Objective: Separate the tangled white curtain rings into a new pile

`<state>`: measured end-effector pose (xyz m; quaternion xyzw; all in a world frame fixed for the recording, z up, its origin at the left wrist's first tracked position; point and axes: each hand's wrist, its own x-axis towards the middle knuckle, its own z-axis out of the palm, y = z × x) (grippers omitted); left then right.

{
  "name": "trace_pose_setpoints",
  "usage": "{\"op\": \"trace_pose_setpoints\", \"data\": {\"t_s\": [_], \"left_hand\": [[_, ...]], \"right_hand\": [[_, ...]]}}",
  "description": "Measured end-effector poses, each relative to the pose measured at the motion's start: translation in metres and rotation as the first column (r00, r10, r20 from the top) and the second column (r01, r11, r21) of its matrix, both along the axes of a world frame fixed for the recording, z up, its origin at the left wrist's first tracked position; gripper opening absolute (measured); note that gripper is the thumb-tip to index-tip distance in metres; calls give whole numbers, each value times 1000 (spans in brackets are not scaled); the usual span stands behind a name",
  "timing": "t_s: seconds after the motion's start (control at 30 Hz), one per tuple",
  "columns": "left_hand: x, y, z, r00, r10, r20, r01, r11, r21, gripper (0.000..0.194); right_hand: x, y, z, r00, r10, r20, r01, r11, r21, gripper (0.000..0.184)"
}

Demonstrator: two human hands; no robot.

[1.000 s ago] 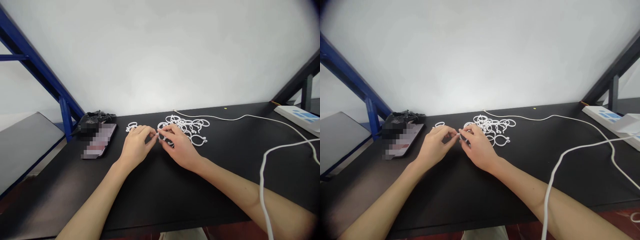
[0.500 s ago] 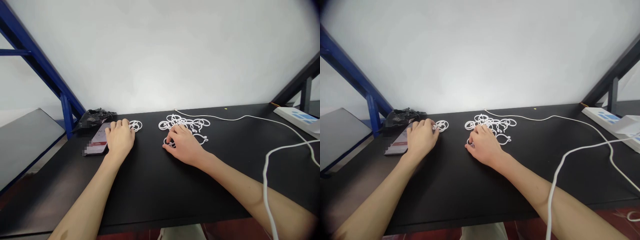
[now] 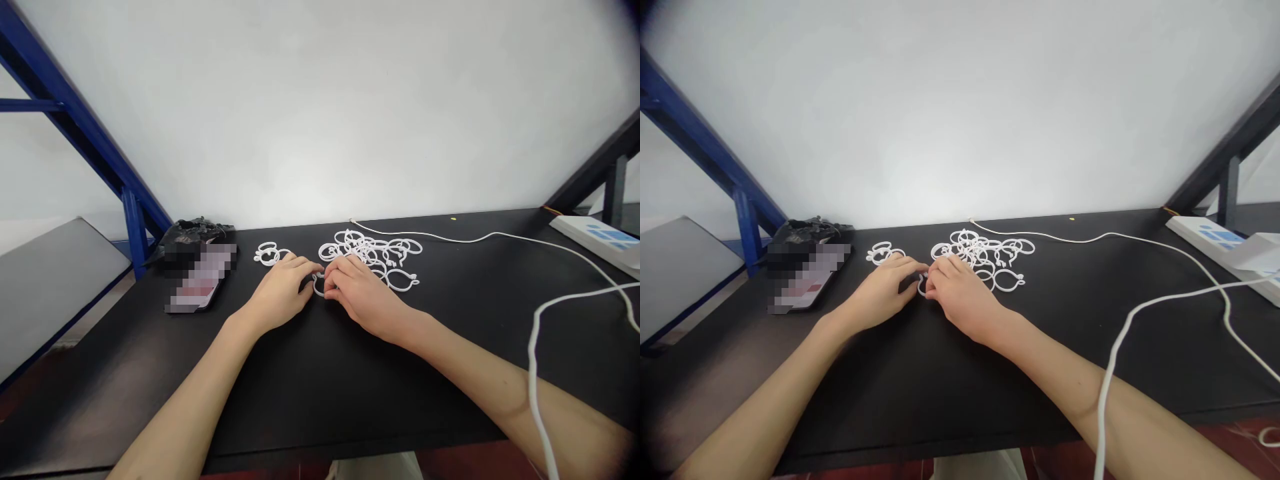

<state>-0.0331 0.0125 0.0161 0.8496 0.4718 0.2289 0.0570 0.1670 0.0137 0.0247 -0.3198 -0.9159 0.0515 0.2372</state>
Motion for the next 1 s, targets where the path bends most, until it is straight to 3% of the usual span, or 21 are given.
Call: {"op": "trace_pose_setpoints", "data": {"t_s": [0.23, 0.37, 0.43, 0.6, 1.0], "left_hand": [[-7, 4, 2, 992, 122, 44, -122, 992, 4, 11], [-6, 2, 4, 990, 116, 76, -118, 993, 24, 6], [-3, 1, 5, 992, 95, 87, -98, 995, 27, 5], [0, 0, 5, 994, 75, 85, -75, 997, -8, 11], [-3, -2, 7, 999, -3, -35, 5, 999, 43, 21]], "right_hand": [[-1, 1, -1, 994, -111, 22, 112, 994, -22, 7], [1, 4, -5, 986, -161, -41, 160, 986, -41, 46], [3, 6, -7, 984, -172, -38, 171, 985, -27, 54], [6, 10, -9, 984, -167, -59, 166, 986, -13, 38], [2, 5, -1, 987, -156, -36, 154, 987, -53, 22]]}}
